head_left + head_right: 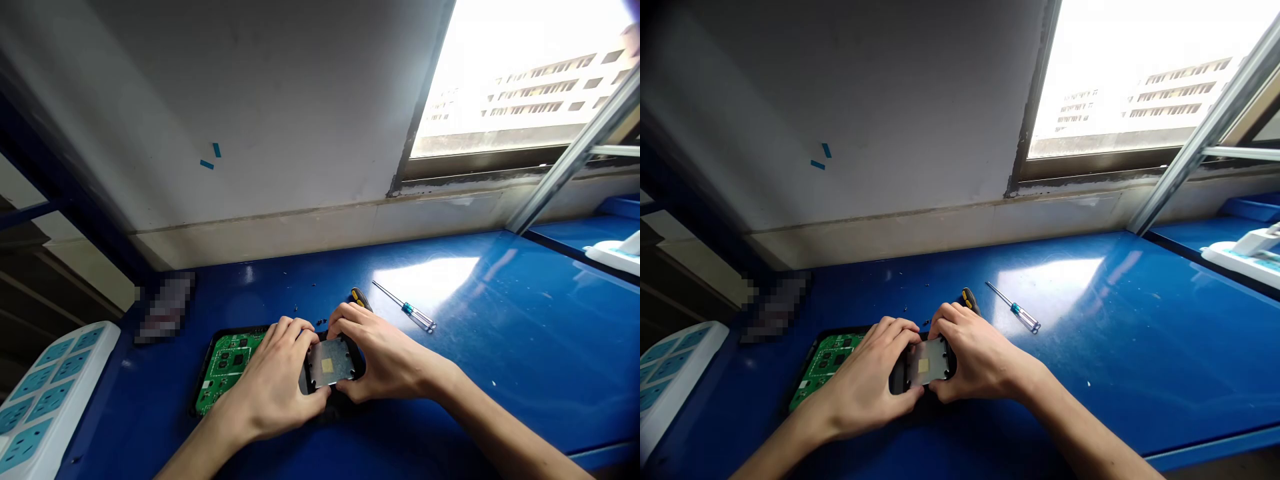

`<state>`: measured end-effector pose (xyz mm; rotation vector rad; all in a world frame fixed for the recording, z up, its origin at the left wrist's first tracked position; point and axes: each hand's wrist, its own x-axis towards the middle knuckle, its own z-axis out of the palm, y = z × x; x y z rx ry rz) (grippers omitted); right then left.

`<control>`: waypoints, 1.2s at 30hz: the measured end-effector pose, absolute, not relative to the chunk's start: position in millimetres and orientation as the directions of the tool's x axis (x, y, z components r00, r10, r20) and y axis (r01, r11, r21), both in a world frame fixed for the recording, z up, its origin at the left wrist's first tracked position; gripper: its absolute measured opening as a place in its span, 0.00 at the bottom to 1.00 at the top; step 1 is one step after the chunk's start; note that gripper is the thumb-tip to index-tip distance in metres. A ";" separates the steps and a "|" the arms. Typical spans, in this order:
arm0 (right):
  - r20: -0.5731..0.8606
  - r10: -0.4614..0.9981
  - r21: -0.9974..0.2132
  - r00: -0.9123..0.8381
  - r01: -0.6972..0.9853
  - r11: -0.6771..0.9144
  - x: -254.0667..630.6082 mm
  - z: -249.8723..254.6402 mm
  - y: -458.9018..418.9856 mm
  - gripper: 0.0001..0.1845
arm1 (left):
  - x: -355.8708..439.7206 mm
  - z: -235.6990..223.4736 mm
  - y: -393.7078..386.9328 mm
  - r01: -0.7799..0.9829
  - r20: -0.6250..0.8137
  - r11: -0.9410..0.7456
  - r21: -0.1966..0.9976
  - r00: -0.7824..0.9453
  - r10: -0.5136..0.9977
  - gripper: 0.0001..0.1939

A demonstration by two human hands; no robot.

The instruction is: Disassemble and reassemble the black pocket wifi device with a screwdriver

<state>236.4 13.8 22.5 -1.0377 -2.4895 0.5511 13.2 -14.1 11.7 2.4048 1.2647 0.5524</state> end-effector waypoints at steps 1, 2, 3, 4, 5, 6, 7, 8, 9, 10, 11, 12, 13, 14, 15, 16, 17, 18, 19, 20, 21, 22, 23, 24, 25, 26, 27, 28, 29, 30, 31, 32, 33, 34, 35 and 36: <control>0.221 0.728 -0.504 -0.649 0.563 0.655 237.1 22.3 14.2 0.24 | 12.4 11.9 -13.7 0.685 0.195 -0.543 0.486 0.521 0.831 0.19; 0.243 0.726 -0.515 -0.643 0.549 0.658 238.0 22.4 14.4 0.25 | 11.7 12.5 -13.2 0.678 0.220 -0.555 0.482 0.519 0.826 0.20; 0.261 0.726 -0.525 -0.637 0.537 0.660 239.0 22.8 14.7 0.25 | 11.0 13.5 -12.5 0.673 0.245 -0.564 0.479 0.515 0.822 0.21; 0.278 0.727 -0.533 -0.628 0.528 0.661 240.0 23.2 15.0 0.25 | 10.2 14.7 -11.6 0.669 0.267 -0.571 0.475 0.509 0.818 0.21; 0.299 0.728 -0.537 -0.617 0.522 0.662 240.9 23.6 15.5 0.26 | 9.4 16.1 -10.5 0.668 0.287 -0.575 0.472 0.501 0.817 0.22; 0.324 0.728 -0.535 -0.605 0.517 0.668 241.7 23.6 16.0 0.26 | 8.6 17.3 -9.2 0.667 0.304 -0.577 0.470 0.492 0.816 0.23; 0.353 0.723 -0.526 -0.594 0.514 0.678 242.2 23.3 16.7 0.27 | 7.5 18.3 -7.7 0.668 0.320 -0.578 0.469 0.482 0.816 0.24; 0.384 0.714 -0.509 -0.585 0.511 0.693 242.6 22.7 17.6 0.27 | 6.4 19.0 -6.1 0.667 0.336 -0.579 0.468 0.472 0.815 0.25; 0.415 0.700 -0.485 -0.581 0.510 0.711 242.7 21.7 18.4 0.27 | 5.0 19.3 -4.5 0.665 0.353 -0.582 0.468 0.462 0.813 0.26; 0.446 0.682 -0.455 -0.580 0.510 0.730 242.8 20.6 19.3 0.27 | 3.5 19.3 -3.0 0.660 0.369 -0.585 0.471 0.455 0.811 0.27; 0.473 0.664 -0.423 -0.579 0.512 0.748 242.8 19.5 20.0 0.27 | 1.8 19.1 -1.6 0.653 0.384 -0.590 0.475 0.449 0.807 0.28; 0.495 0.649 -0.393 -0.578 0.517 0.761 242.8 18.5 20.7 0.27 | 0.1 18.8 -0.3 0.643 0.398 -0.596 0.481 0.445 0.802 0.28; 0.512 0.637 -0.366 -0.576 0.525 0.768 243.0 17.8 21.2 0.27 | -1.6 18.6 0.8 0.631 0.413 -0.603 0.488 0.442 0.796 0.28; 0.523 0.631 -0.347 -0.574 0.533 0.772 243.4 17.5 21.6 0.28 | -3.1 18.6 1.7 0.619 0.427 -0.611 0.494 0.439 0.790 0.29; 0.524 0.630 -0.335 -0.573 0.542 0.771 243.8 17.5 21.9 0.29 | -4.6 18.6 2.6 0.609 0.440 -0.617 0.499 0.436 0.785 0.29; 0.525 0.629 -0.325 -0.573 0.549 0.770 244.4 17.9 22.1 0.29 | -5.8 18.8 3.4 0.599 0.453 -0.624 0.502 0.432 0.779 0.29; 0.528 0.627 -0.318 -0.573 0.551 0.772 244.9 18.6 22.4 0.29 | -6.9 18.9 4.1 0.591 0.467 -0.632 0.502 0.430 0.773 0.29; 0.534 0.621 -0.310 -0.573 0.550 0.775 245.3 19.3 22.6 0.28 | -7.9 19.0 4.9 0.586 0.480 -0.640 0.497 0.428 0.766 0.29; 0.546 0.612 -0.302 -0.572 0.547 0.781 245.7 20.1 22.7 0.28 | -8.8 18.9 5.6 0.584 0.493 -0.650 0.487 0.430 0.756 0.29; 0.557 0.603 -0.294 -0.570 0.544 0.786 246.0 20.9 22.8 0.26 | -9.6 18.7 6.3 0.583 0.508 -0.662 0.471 0.434 0.744 0.29; 0.568 0.597 -0.287 -0.567 0.543 0.789 246.2 21.3 23.0 0.25 | -10.4 18.3 6.9 0.585 0.521 -0.675 0.449 0.442 0.730 0.30; 0.575 0.594 -0.283 -0.563 0.544 0.790 246.4 21.5 23.1 0.25 | -11.2 17.8 7.6 0.588 0.535 -0.689 0.424 0.451 0.715 0.31; 0.577 0.595 -0.280 -0.560 0.548 0.788 246.7 21.3 23.2 0.24 | -12.1 17.1 8.3 0.593 0.547 -0.700 0.398 0.460 0.700 0.31; 0.575 0.599 -0.280 -0.557 0.554 0.784 247.1 20.7 23.4 0.24 | -13.0 16.4 8.9 0.598 0.557 -0.710 0.373 0.467 0.686 0.32; 0.571 0.604 -0.282 -0.556 0.558 0.781 247.6 19.8 23.6 0.24 | -14.0 15.5 9.5 0.603 0.565 -0.715 0.352 0.472 0.677 0.32; 0.566 0.609 -0.288 -0.556 0.559 0.777 248.2 18.6 23.9 0.24 | -14.8 14.7 9.9 0.609 0.571 -0.718 0.336 0.474 0.670 0.32; 0.559 0.615 -0.294 -0.556 0.560 0.774 248.8 17.2 24.3 0.24 | -15.6 14.0 10.3 0.615 0.575 -0.720 0.323 0.476 0.665 0.33; 0.552 0.621 -0.301 -0.557 0.561 0.771 249.4 15.8 24.6 0.24 | -16.3 13.3 10.6 0.619 0.578 -0.721 0.312 0.479 0.661 0.33; 0.545 0.626 -0.307 -0.558 0.562 0.768 249.9 14.6 24.8 0.24 | -16.9 12.9 10.7 0.623 0.578 -0.721 0.303 0.481 0.659 0.33; 0.540 0.630 -0.311 -0.559 0.563 0.766 250.2 13.6 25.0 0.24 | -17.3 12.6 10.8 0.626 0.580 -0.721 0.297 0.482 0.657 0.33; 0.534 0.634 -0.313 -0.560 0.566 0.763 250.3 12.9 24.9 0.25 | -17.5 12.5 10.9 0.628 0.582 -0.721 0.292 0.481 0.655 0.33; 0.529 0.637 -0.313 -0.560 0.569 0.760 250.2 12.5 24.7 0.25 | -17.7 12.5 11.0 0.630 0.584 -0.721 0.289 0.481 0.654 0.33; 0.525 0.640 -0.312 -0.561 0.573 0.758 250.0 12.4 24.3 0.25 | -17.7 12.8 11.1 0.631 0.585 -0.720 0.288 0.479 0.654 0.33; 0.522 0.642 -0.311 -0.562 0.575 0.757 249.7 12.6 23.9 0.25 | -17.8 13.1 11.3 0.631 0.586 -0.720 0.288 0.479 0.654 0.33; 0.521 0.643 -0.309 -0.562 0.578 0.755 249.4 12.9 23.4 0.26 | -17.8 13.4 11.5 0.630 0.586 -0.721 0.288 0.480 0.653 0.33; 0.522 0.643 -0.307 -0.561 0.580 0.755 249.3 13.2 23.1 0.26 | -17.8 13.7 11.6 0.628 0.586 -0.723 0.287 0.481 0.652 0.33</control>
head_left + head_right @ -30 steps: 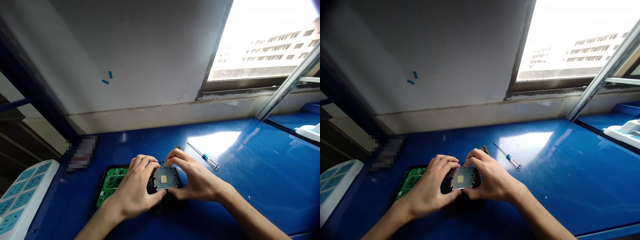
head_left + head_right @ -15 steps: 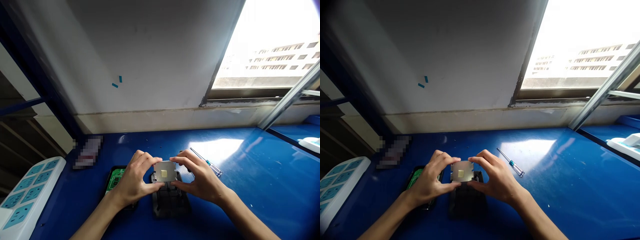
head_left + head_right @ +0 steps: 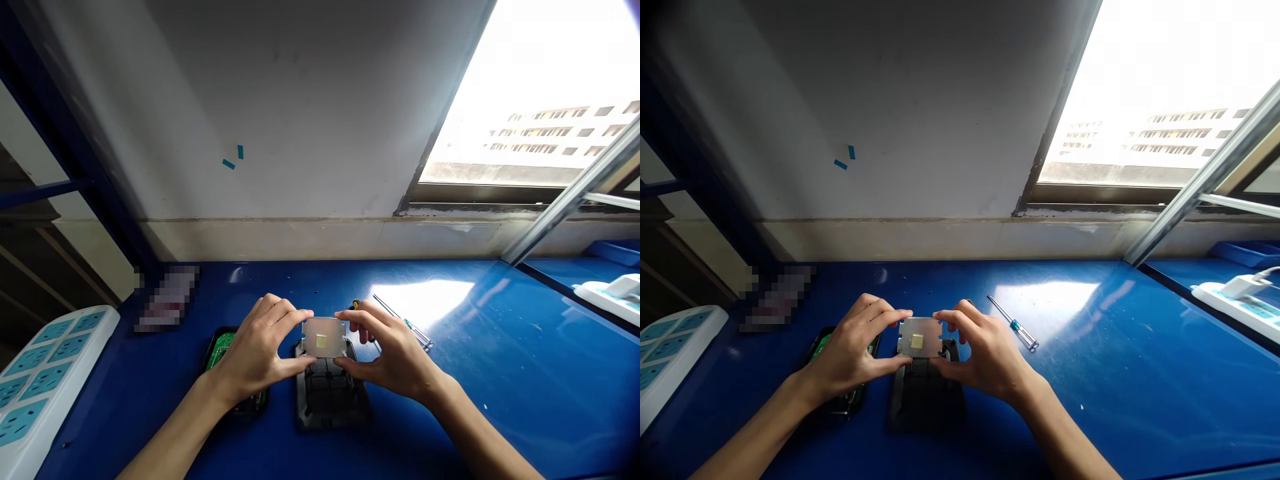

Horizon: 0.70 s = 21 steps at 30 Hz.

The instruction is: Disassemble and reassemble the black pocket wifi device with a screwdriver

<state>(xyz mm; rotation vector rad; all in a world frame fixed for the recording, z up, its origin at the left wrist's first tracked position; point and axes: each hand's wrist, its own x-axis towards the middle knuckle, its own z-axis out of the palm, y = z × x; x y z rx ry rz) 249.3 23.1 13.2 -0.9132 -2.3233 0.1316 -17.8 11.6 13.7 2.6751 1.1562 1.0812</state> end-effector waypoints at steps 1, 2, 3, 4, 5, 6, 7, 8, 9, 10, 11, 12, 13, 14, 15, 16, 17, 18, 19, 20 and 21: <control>0.523 0.642 -0.303 -0.561 0.581 0.755 249.3 13.6 22.8 0.26 | -17.8 13.9 11.5 0.628 0.585 -0.723 0.288 0.482 0.652 0.33; 0.524 0.638 -0.298 -0.564 0.580 0.758 249.5 13.9 22.7 0.26 | -17.9 14.0 11.4 0.629 0.584 -0.722 0.289 0.481 0.654 0.33; 0.524 0.636 -0.294 -0.567 0.580 0.760 249.8 14.1 22.8 0.27 | -18.0 14.0 11.0 0.630 0.582 -0.720 0.291 0.481 0.656 0.33; 0.522 0.635 -0.291 -0.569 0.581 0.760 250.4 14.2 22.9 0.27 | -18.1 13.9 10.6 0.631 0.580 -0.719 0.293 0.480 0.658 0.33; 0.520 0.635 -0.290 -0.571 0.582 0.760 251.0 14.3 23.1 0.27 | -18.1 13.8 10.1 0.631 0.576 -0.717 0.296 0.480 0.661 0.33; 0.517 0.636 -0.289 -0.573 0.582 0.760 251.5 14.4 23.3 0.27 | -18.0 13.7 9.6 0.632 0.574 -0.715 0.298 0.480 0.663 0.33; 0.515 0.638 -0.291 -0.572 0.584 0.758 251.9 14.5 23.5 0.27 | -17.8 13.7 9.2 0.631 0.573 -0.715 0.299 0.481 0.664 0.33; 0.512 0.641 -0.293 -0.571 0.585 0.756 252.2 14.7 23.7 0.27 | -17.5 13.7 9.0 0.631 0.574 -0.716 0.300 0.480 0.664 0.33; 0.510 0.643 -0.298 -0.572 0.584 0.755 252.2 14.8 23.7 0.27 | -17.0 13.8 8.9 0.630 0.574 -0.716 0.300 0.480 0.663 0.33; 0.508 0.644 -0.304 -0.572 0.580 0.756 252.1 15.0 23.6 0.27 | -16.5 13.9 8.9 0.628 0.576 -0.718 0.300 0.480 0.661 0.33; 0.509 0.644 -0.311 -0.572 0.575 0.757 251.9 15.2 23.4 0.28 | -16.0 14.1 9.0 0.626 0.580 -0.720 0.300 0.480 0.659 0.33; 0.508 0.645 -0.320 -0.571 0.570 0.757 251.6 15.4 23.1 0.28 | -15.4 14.3 9.1 0.623 0.583 -0.722 0.300 0.479 0.656 0.33; 0.509 0.646 -0.328 -0.569 0.565 0.757 251.3 15.6 22.8 0.28 | -15.0 14.4 9.3 0.620 0.585 -0.725 0.300 0.480 0.653 0.33; 0.510 0.647 -0.334 -0.567 0.562 0.756 250.9 15.8 22.5 0.28 | -14.6 14.5 9.3 0.617 0.588 -0.727 0.301 0.480 0.651 0.33; 0.510 0.649 -0.341 -0.565 0.560 0.755 250.6 15.9 22.2 0.28 | -14.4 14.5 9.3 0.615 0.589 -0.729 0.302 0.481 0.650 0.34; 0.509 0.650 -0.347 -0.564 0.557 0.754 250.2 16.0 22.0 0.28 | -14.3 14.5 9.1 0.614 0.586 -0.728 0.305 0.482 0.651 0.34; 0.509 0.651 -0.353 -0.563 0.554 0.754 249.8 16.1 22.0 0.27 | -14.3 14.5 8.7 0.614 0.580 -0.727 0.308 0.484 0.655 0.34; 0.509 0.651 -0.359 -0.563 0.548 0.755 249.5 16.2 22.0 0.27 | -14.3 14.5 8.3 0.616 0.572 -0.724 0.311 0.487 0.660 0.34; 0.510 0.649 -0.364 -0.564 0.543 0.757 249.1 16.3 22.2 0.27 | -14.4 14.5 7.7 0.619 0.562 -0.720 0.314 0.490 0.667 0.34; 0.511 0.647 -0.366 -0.566 0.537 0.760 248.7 16.3 22.3 0.26 | -14.3 14.5 7.3 0.626 0.550 -0.713 0.317 0.491 0.676 0.34; 0.514 0.642 -0.367 -0.568 0.531 0.764 248.3 16.3 22.4 0.26 | -14.1 14.5 6.8 0.632 0.539 -0.706 0.318 0.493 0.683 0.34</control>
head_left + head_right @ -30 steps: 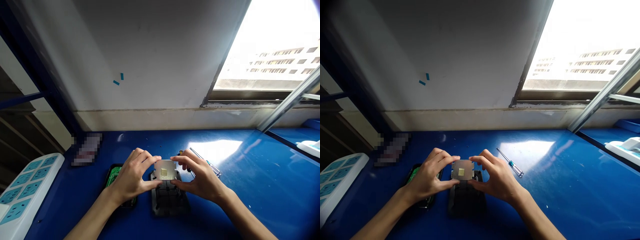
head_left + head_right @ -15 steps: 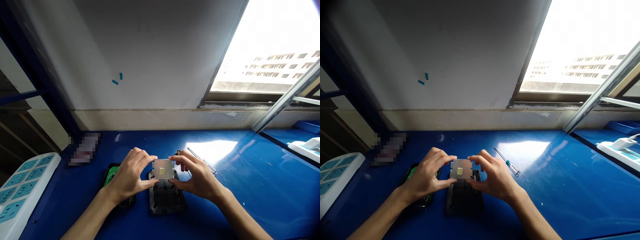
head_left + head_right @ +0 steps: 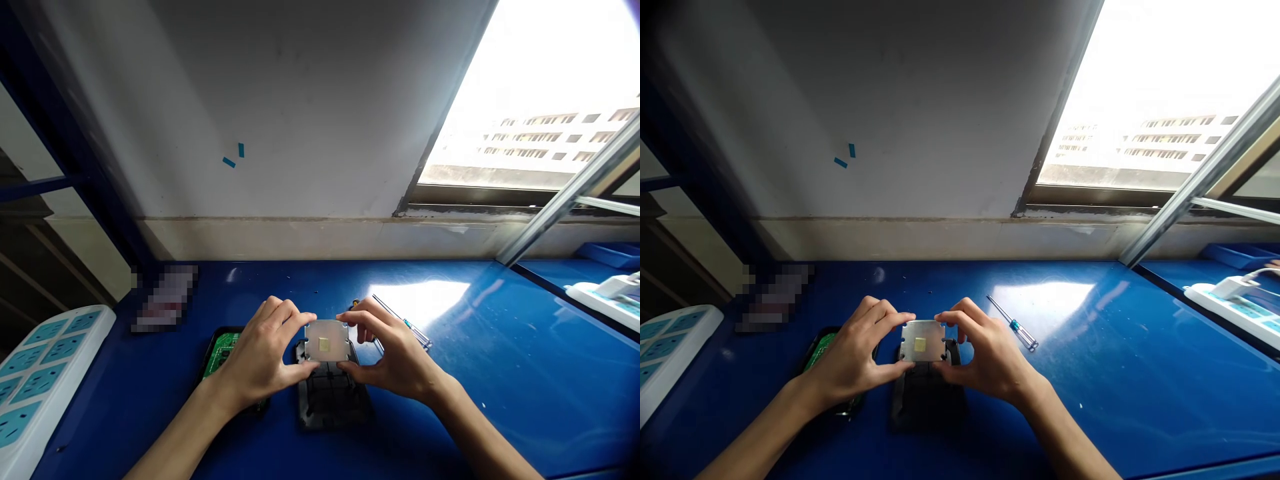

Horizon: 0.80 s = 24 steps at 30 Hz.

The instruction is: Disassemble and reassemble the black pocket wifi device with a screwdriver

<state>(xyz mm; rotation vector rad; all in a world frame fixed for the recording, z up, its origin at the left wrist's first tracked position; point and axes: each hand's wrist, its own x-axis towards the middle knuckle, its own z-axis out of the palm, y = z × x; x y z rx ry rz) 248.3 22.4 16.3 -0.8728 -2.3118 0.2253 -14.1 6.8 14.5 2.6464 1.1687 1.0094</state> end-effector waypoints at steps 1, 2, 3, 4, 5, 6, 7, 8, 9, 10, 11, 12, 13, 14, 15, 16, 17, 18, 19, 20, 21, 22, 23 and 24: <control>0.518 0.637 -0.368 -0.570 0.524 0.768 248.0 16.2 22.3 0.26 | -13.7 14.5 6.5 0.639 0.529 -0.700 0.318 0.494 0.690 0.33; 0.525 0.631 -0.368 -0.571 0.516 0.773 247.6 16.0 22.1 0.25 | -13.0 14.5 6.2 0.646 0.520 -0.694 0.318 0.493 0.697 0.32; 0.533 0.625 -0.370 -0.570 0.507 0.778 247.2 15.8 21.6 0.25 | -12.1 14.5 6.0 0.650 0.514 -0.691 0.317 0.494 0.701 0.31; 0.542 0.619 -0.375 -0.568 0.495 0.784 246.7 15.6 20.9 0.26 | -11.0 14.4 5.9 0.654 0.510 -0.687 0.316 0.494 0.704 0.30; 0.551 0.613 -0.381 -0.566 0.482 0.789 246.0 15.4 20.1 0.26 | -9.7 14.1 5.6 0.655 0.509 -0.686 0.316 0.493 0.706 0.29; 0.561 0.607 -0.389 -0.563 0.468 0.793 245.2 15.3 19.1 0.27 | -8.2 13.8 5.3 0.655 0.510 -0.686 0.317 0.492 0.705 0.29; 0.571 0.601 -0.397 -0.559 0.453 0.798 244.2 15.5 18.1 0.28 | -6.6 13.4 4.8 0.653 0.512 -0.688 0.318 0.492 0.704 0.28; 0.580 0.595 -0.405 -0.556 0.436 0.803 243.1 15.7 17.1 0.28 | -4.9 13.0 4.2 0.649 0.517 -0.692 0.317 0.493 0.700 0.28; 0.587 0.590 -0.414 -0.554 0.421 0.807 241.8 16.1 16.2 0.28 | -3.2 12.5 3.5 0.644 0.524 -0.697 0.316 0.494 0.694 0.28; 0.591 0.586 -0.422 -0.554 0.407 0.810 240.5 16.7 15.3 0.28 | -1.6 12.2 2.6 0.640 0.530 -0.701 0.315 0.494 0.689 0.28; 0.595 0.582 -0.429 -0.554 0.394 0.813 239.3 17.3 14.5 0.28 | 0.0 11.9 1.7 0.635 0.537 -0.705 0.316 0.493 0.685 0.29; 0.597 0.578 -0.435 -0.557 0.381 0.816 238.1 17.9 13.7 0.28 | 1.6 11.9 0.8 0.630 0.541 -0.707 0.321 0.491 0.683 0.29; 0.599 0.574 -0.439 -0.558 0.371 0.819 237.1 18.5 12.9 0.28 | 3.0 12.0 -0.1 0.623 0.541 -0.708 0.331 0.489 0.684 0.30; 0.603 0.569 -0.440 -0.559 0.362 0.822 236.3 19.1 12.3 0.29 | 4.4 12.3 -1.0 0.615 0.541 -0.709 0.345 0.487 0.686 0.30; 0.608 0.562 -0.438 -0.560 0.354 0.826 235.7 19.5 11.8 0.29 | 5.8 12.7 -1.7 0.605 0.539 -0.708 0.363 0.484 0.689 0.31; 0.614 0.556 -0.435 -0.561 0.347 0.831 235.5 19.8 11.6 0.29 | 7.1 13.3 -2.1 0.595 0.539 -0.707 0.383 0.478 0.694 0.31; 0.620 0.549 -0.432 -0.561 0.340 0.835 235.4 19.8 11.8 0.29 | 8.4 13.9 -2.3 0.582 0.537 -0.705 0.406 0.472 0.699 0.31; 0.625 0.543 -0.429 -0.561 0.335 0.839 235.6 19.5 12.2 0.28 | 9.6 14.7 -2.2 0.568 0.536 -0.700 0.432 0.462 0.706 0.30; 0.632 0.535 -0.422 -0.560 0.330 0.844 235.9 18.7 13.1 0.28 | 10.8 15.6 -1.9 0.553 0.533 -0.693 0.463 0.452 0.716 0.29; 0.641 0.528 -0.413 -0.557 0.330 0.849 236.2 17.5 14.3 0.29 | 12.0 16.5 -1.4 0.536 0.527 -0.683 0.496 0.439 0.728 0.28; 0.646 0.526 -0.403 -0.553 0.339 0.850 236.5 15.8 15.8 0.33 | 13.2 17.6 -1.0 0.518 0.518 -0.669 0.533 0.425 0.742 0.27; 0.646 0.530 -0.394 -0.549 0.355 0.848 236.9 13.8 17.6 0.38 | 14.3 18.7 -0.6 0.500 0.508 -0.651 0.571 0.408 0.759 0.27; 0.639 0.540 -0.388 -0.548 0.376 0.841 237.2 11.7 19.4 0.45 | 15.4 19.7 -0.3 0.482 0.496 -0.630 0.608 0.389 0.776 0.28; 0.620 0.558 -0.387 -0.552 0.403 0.829 237.7 9.4 21.4 0.50 | 16.4 20.5 -0.3 0.463 0.484 -0.610 0.644 0.371 0.793 0.28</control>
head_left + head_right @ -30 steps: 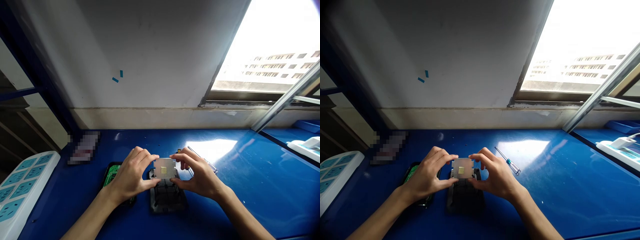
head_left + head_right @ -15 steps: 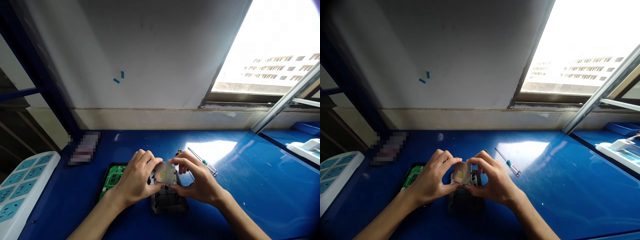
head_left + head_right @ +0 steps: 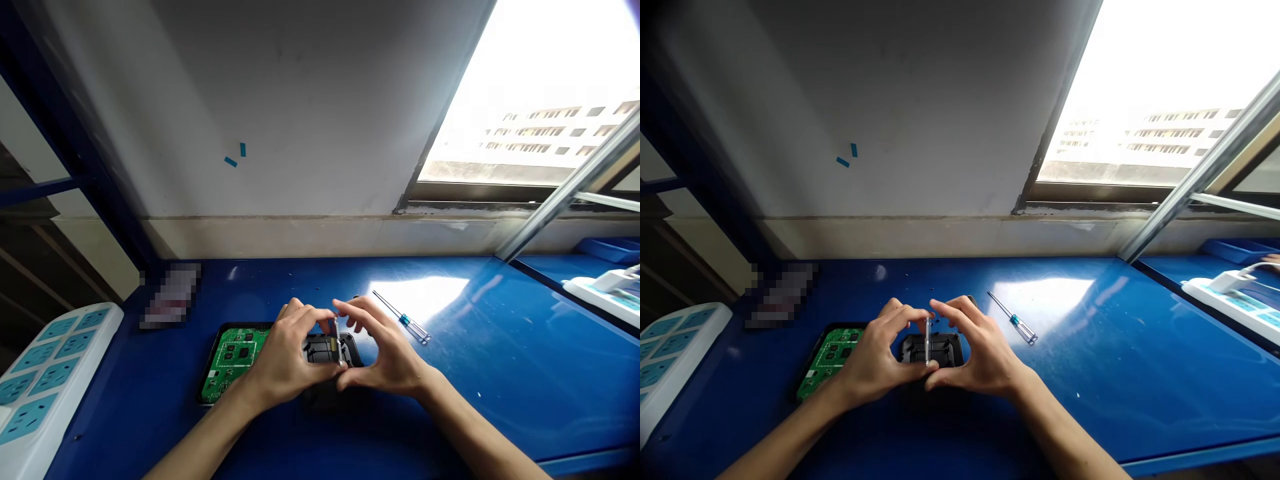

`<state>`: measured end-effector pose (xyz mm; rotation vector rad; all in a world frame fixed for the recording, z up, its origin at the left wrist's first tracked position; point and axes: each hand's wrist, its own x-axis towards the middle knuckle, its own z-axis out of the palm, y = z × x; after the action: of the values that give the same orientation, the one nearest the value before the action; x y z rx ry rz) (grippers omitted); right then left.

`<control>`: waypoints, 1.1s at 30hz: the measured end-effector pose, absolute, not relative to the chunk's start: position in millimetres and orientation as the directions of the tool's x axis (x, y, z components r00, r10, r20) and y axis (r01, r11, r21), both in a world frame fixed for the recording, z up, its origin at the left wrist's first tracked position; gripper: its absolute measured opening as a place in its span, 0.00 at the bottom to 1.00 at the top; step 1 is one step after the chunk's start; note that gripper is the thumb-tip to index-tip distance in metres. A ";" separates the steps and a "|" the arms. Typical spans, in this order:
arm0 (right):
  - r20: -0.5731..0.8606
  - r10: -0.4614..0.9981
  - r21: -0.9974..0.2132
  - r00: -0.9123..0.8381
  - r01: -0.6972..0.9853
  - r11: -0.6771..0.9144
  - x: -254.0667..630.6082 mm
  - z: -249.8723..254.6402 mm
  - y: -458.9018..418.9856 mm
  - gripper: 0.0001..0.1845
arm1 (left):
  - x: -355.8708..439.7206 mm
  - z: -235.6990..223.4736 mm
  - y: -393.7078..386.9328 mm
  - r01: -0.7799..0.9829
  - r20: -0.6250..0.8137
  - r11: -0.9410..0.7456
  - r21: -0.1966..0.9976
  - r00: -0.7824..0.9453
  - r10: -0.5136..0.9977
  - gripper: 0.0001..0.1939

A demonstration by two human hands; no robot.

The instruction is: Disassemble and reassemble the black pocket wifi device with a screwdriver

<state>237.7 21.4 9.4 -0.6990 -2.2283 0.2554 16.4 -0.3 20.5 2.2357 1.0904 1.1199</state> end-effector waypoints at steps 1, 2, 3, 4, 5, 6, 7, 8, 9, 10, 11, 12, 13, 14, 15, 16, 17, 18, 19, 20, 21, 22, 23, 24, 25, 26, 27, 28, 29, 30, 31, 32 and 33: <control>0.599 0.574 -0.386 -0.559 0.427 0.818 238.4 7.3 23.4 0.51 | 17.2 20.8 -0.6 0.442 0.470 -0.589 0.676 0.357 0.807 0.29; 0.577 0.588 -0.384 -0.567 0.447 0.808 239.4 5.4 25.4 0.49 | 17.8 20.8 -1.1 0.423 0.454 -0.569 0.705 0.347 0.820 0.30; 0.558 0.596 -0.379 -0.577 0.462 0.802 240.7 3.8 27.4 0.44 | 18.1 20.2 -1.7 0.407 0.441 -0.554 0.727 0.342 0.830 0.31; 0.546 0.599 -0.373 -0.586 0.471 0.800 242.4 2.7 29.3 0.38 | 18.3 19.3 -2.3 0.395 0.430 -0.543 0.741 0.342 0.836 0.31; 0.535 0.600 -0.368 -0.594 0.476 0.799 244.3 2.0 31.2 0.34 | 18.2 18.1 -2.9 0.387 0.422 -0.536 0.750 0.344 0.839 0.31; 0.529 0.599 -0.363 -0.601 0.478 0.800 246.4 1.6 33.0 0.31 | 17.9 16.9 -3.3 0.384 0.419 -0.534 0.753 0.346 0.840 0.31; 0.525 0.600 -0.359 -0.604 0.482 0.799 248.3 1.6 34.8 0.30 | 17.6 15.8 -3.5 0.386 0.418 -0.533 0.753 0.346 0.840 0.31; 0.521 0.600 -0.354 -0.607 0.486 0.799 249.9 2.0 36.3 0.32 | 17.3 14.9 -3.4 0.388 0.421 -0.537 0.749 0.348 0.838 0.31; 0.525 0.599 -0.348 -0.605 0.490 0.799 251.0 2.6 37.6 0.34 | 17.1 14.2 -3.1 0.393 0.424 -0.542 0.743 0.351 0.835 0.31; 0.525 0.598 -0.339 -0.605 0.496 0.799 251.5 3.4 38.4 0.36 | 16.9 13.8 -2.6 0.399 0.428 -0.548 0.735 0.354 0.831 0.31; 0.524 0.595 -0.333 -0.610 0.496 0.802 251.4 4.4 38.8 0.38 | 16.7 13.6 -2.1 0.405 0.435 -0.556 0.726 0.357 0.827 0.31; 0.523 0.587 -0.325 -0.619 0.491 0.808 250.7 5.4 38.6 0.38 | 16.7 13.5 -1.5 0.411 0.444 -0.567 0.714 0.360 0.820 0.32; 0.518 0.579 -0.319 -0.630 0.485 0.814 249.8 6.4 38.0 0.37 | 16.7 13.4 -1.0 0.415 0.456 -0.580 0.701 0.364 0.812 0.32; 0.514 0.569 -0.315 -0.642 0.476 0.821 248.7 7.2 37.0 0.37 | 16.7 13.2 -0.6 0.419 0.467 -0.591 0.689 0.367 0.804 0.33; 0.513 0.561 -0.314 -0.650 0.466 0.827 247.8 7.8 35.9 0.36 | 16.6 13.0 -0.3 0.422 0.476 -0.599 0.681 0.367 0.799 0.33; 0.513 0.556 -0.317 -0.654 0.457 0.831 247.2 8.2 34.8 0.35 | 16.6 12.8 -0.1 0.422 0.483 -0.605 0.675 0.367 0.795 0.34; 0.518 0.552 -0.323 -0.653 0.449 0.833 247.1 8.4 33.8 0.33 | 16.5 12.7 0.0 0.423 0.484 -0.606 0.674 0.367 0.794 0.34; 0.525 0.552 -0.332 -0.648 0.441 0.834 247.3 8.5 33.2 0.32 | 16.3 12.6 0.1 0.422 0.482 -0.603 0.677 0.366 0.796 0.34; 0.531 0.554 -0.342 -0.641 0.435 0.833 248.0 8.7 32.8 0.31 | 16.0 12.7 0.2 0.421 0.477 -0.600 0.680 0.367 0.799 0.34; 0.538 0.555 -0.351 -0.634 0.431 0.831 248.8 9.2 32.6 0.29 | 15.5 12.9 0.4 0.421 0.472 -0.599 0.682 0.371 0.799 0.34; 0.540 0.559 -0.355 -0.629 0.432 0.829 249.7 10.1 32.4 0.29 | 14.8 13.3 0.6 0.421 0.470 -0.599 0.681 0.377 0.798 0.34; 0.541 0.560 -0.352 -0.627 0.436 0.828 250.5 11.5 32.2 0.28 | 13.8 13.9 0.9 0.423 0.465 -0.599 0.680 0.384 0.798 0.34; 0.541 0.561 -0.344 -0.626 0.444 0.827 251.1 13.3 31.8 0.28 | 12.4 14.6 1.3 0.427 0.457 -0.596 0.680 0.388 0.800 0.34; 0.540 0.560 -0.332 -0.628 0.453 0.827 251.5 15.3 31.3 0.28 | 10.8 15.4 1.6 0.433 0.450 -0.591 0.681 0.390 0.803 0.33; 0.542 0.557 -0.316 -0.629 0.461 0.829 251.5 17.4 30.5 0.28 | 8.9 16.1 2.0 0.440 0.443 -0.586 0.680 0.391 0.807 0.33; 0.548 0.552 -0.302 -0.628 0.468 0.831 251.4 19.3 29.6 0.28 | 6.9 16.8 2.4 0.450 0.438 -0.584 0.675 0.392 0.809 0.31; 0.555 0.545 -0.287 -0.628 0.470 0.834 251.0 20.9 28.7 0.28 | 4.8 17.3 2.8 0.463 0.438 -0.589 0.662 0.399 0.805 0.30; 0.563 0.536 -0.273 -0.629 0.471 0.839 250.5 22.1 27.8 0.28 | 2.8 17.6 3.1 0.477 0.444 -0.602 0.640 0.410 0.797 0.30; 0.570 0.526 -0.260 -0.631 0.469 0.844 250.1 22.7 27.0 0.29 | 0.8 17.7 3.3 0.492 0.453 -0.618 0.613 0.423 0.785 0.29; 0.574 0.516 -0.246 -0.636 0.467 0.849 249.6 22.8 26.3 0.29 | -0.9 17.8 3.5 0.505 0.463 -0.636 0.584 0.436 0.771 0.29; 0.576 0.507 -0.233 -0.641 0.466 0.853 249.3 22.5 25.9 0.29 | -2.5 17.9 3.7 0.515 0.473 -0.652 0.556 0.449 0.758 0.29; 0.576 0.500 -0.221 -0.647 0.466 0.857 249.0 22.0 25.6 0.29 | -3.7 18.0 3.8 0.522 0.482 -0.667 0.531 0.460 0.745 0.29; 0.576 0.494 -0.208 -0.651 0.467 0.859 248.9 21.3 25.5 0.30 | -4.8 18.3 3.9 0.526 0.490 -0.679 0.511 0.471 0.734 0.29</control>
<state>248.9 25.5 21.3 -0.6941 -2.3840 0.0543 -4.8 3.9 18.3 2.4330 1.0732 1.0198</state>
